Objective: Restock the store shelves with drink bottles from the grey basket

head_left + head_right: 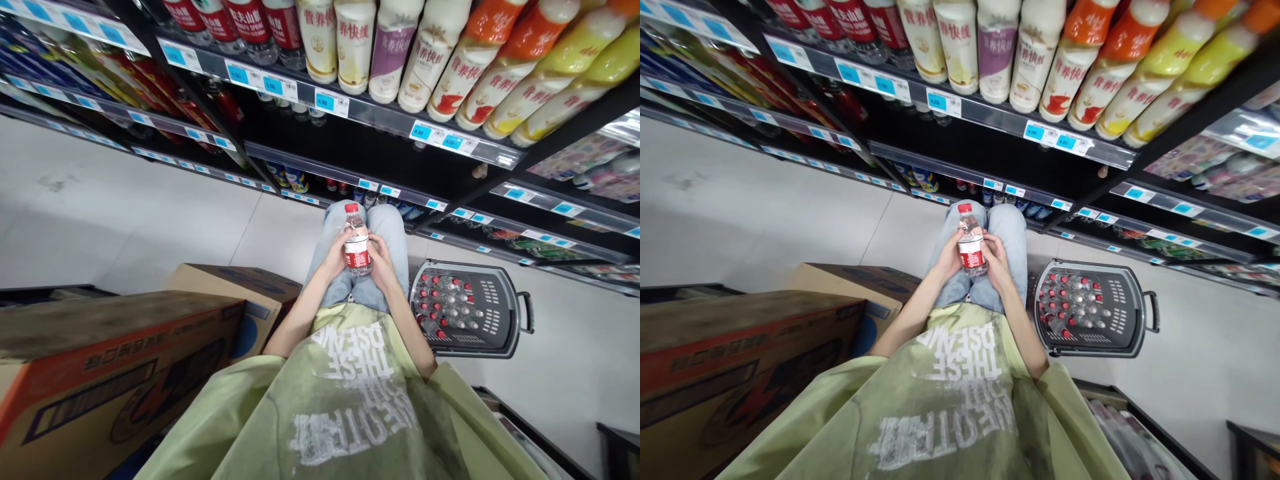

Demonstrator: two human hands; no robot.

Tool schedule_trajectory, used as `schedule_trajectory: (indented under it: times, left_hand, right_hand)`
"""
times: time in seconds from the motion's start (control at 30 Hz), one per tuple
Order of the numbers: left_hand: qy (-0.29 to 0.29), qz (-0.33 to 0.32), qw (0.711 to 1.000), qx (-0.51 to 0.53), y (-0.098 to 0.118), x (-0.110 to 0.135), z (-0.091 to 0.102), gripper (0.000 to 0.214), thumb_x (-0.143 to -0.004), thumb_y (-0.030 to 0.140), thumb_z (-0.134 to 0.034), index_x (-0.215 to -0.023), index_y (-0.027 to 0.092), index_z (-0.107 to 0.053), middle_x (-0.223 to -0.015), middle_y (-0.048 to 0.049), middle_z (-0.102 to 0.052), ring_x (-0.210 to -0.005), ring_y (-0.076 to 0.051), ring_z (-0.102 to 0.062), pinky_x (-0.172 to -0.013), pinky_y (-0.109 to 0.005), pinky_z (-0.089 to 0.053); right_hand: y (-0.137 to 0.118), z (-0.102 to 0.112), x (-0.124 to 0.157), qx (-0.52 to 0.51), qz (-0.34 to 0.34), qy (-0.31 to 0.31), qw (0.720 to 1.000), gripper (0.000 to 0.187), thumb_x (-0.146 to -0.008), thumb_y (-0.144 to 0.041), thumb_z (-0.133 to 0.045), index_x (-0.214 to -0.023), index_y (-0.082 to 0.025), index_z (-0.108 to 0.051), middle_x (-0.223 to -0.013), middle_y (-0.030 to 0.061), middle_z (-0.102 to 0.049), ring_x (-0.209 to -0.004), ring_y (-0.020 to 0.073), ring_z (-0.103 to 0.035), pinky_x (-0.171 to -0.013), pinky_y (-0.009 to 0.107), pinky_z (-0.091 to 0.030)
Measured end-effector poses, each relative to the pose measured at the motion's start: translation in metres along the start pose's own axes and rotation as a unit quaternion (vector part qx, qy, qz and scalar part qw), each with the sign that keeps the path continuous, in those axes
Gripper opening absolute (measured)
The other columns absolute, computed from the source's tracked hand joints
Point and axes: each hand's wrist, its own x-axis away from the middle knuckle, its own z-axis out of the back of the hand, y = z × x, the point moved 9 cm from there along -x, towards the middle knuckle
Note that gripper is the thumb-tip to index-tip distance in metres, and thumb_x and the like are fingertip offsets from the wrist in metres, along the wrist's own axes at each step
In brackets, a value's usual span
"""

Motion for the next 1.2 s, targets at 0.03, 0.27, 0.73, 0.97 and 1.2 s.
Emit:
schedule_trajectory:
  times: [0.03, 0.27, 0.73, 0.97, 1.2]
  left_hand:
    - [-0.005, -0.001, 1.000, 0.000, 0.000, 0.000, 0.000, 0.056, -0.079, 0.049, -0.090, -0.120, 0.013, -0.077, -0.120, -0.0160, -0.085, -0.119, -0.036, -0.080, -0.107, -0.044, -0.061]
    - [-0.049, -0.040, 0.998, -0.001, 0.006, 0.003, -0.002, 0.056, -0.069, 0.040, -0.084, -0.120, 0.017, -0.076, -0.115, -0.0124, -0.086, -0.122, -0.038, -0.078, -0.106, -0.047, -0.060]
    - [-0.045, -0.044, 0.998, 0.000, 0.010, 0.006, -0.005, 0.059, -0.070, 0.035, -0.080, -0.125, 0.015, -0.075, -0.111, -0.0123, -0.085, -0.116, -0.037, -0.079, -0.111, -0.050, -0.056]
    - [-0.049, -0.042, 0.998, -0.004, 0.010, 0.005, -0.007, 0.056, -0.071, 0.037, -0.082, -0.122, 0.015, -0.075, -0.112, -0.0128, -0.086, -0.116, -0.038, -0.080, -0.110, -0.049, -0.057]
    - [-0.037, -0.037, 0.999, -0.015, 0.010, 0.006, -0.006, 0.050, -0.073, 0.037, -0.082, -0.118, 0.016, -0.076, -0.117, -0.0139, -0.086, -0.123, -0.038, -0.078, -0.115, -0.050, -0.055]
  right_hand:
    - [0.000, -0.001, 0.000, -0.001, -0.001, -0.011, 1.000, 0.045, -0.078, -0.051, -0.097, -0.109, -0.030, -0.073, -0.111, -0.0008, -0.082, -0.107, 0.0222, -0.076, -0.096, 0.032, -0.062]
    - [-0.003, 0.003, 0.002, 0.009, 0.008, -0.041, 0.999, 0.049, -0.073, -0.045, -0.102, -0.112, -0.030, -0.076, -0.125, 0.0011, -0.080, -0.120, 0.0230, -0.073, -0.111, 0.034, -0.057]
    - [-0.001, 0.008, -0.001, 0.022, 0.019, -0.030, 0.999, 0.047, -0.076, -0.045, -0.100, -0.112, -0.030, -0.075, -0.125, 0.0018, -0.080, -0.124, 0.0241, -0.072, -0.112, 0.036, -0.058]
    - [-0.002, 0.006, -0.001, 0.025, 0.019, -0.030, 0.999, 0.047, -0.077, -0.047, -0.099, -0.113, -0.029, -0.076, -0.129, 0.0031, -0.081, -0.126, 0.0245, -0.073, -0.116, 0.038, -0.057]
    - [-0.001, 0.006, -0.001, 0.038, 0.018, -0.031, 0.999, 0.045, -0.080, -0.049, -0.097, -0.115, -0.029, -0.076, -0.130, 0.0034, -0.081, -0.128, 0.0254, -0.072, -0.118, 0.040, -0.057]
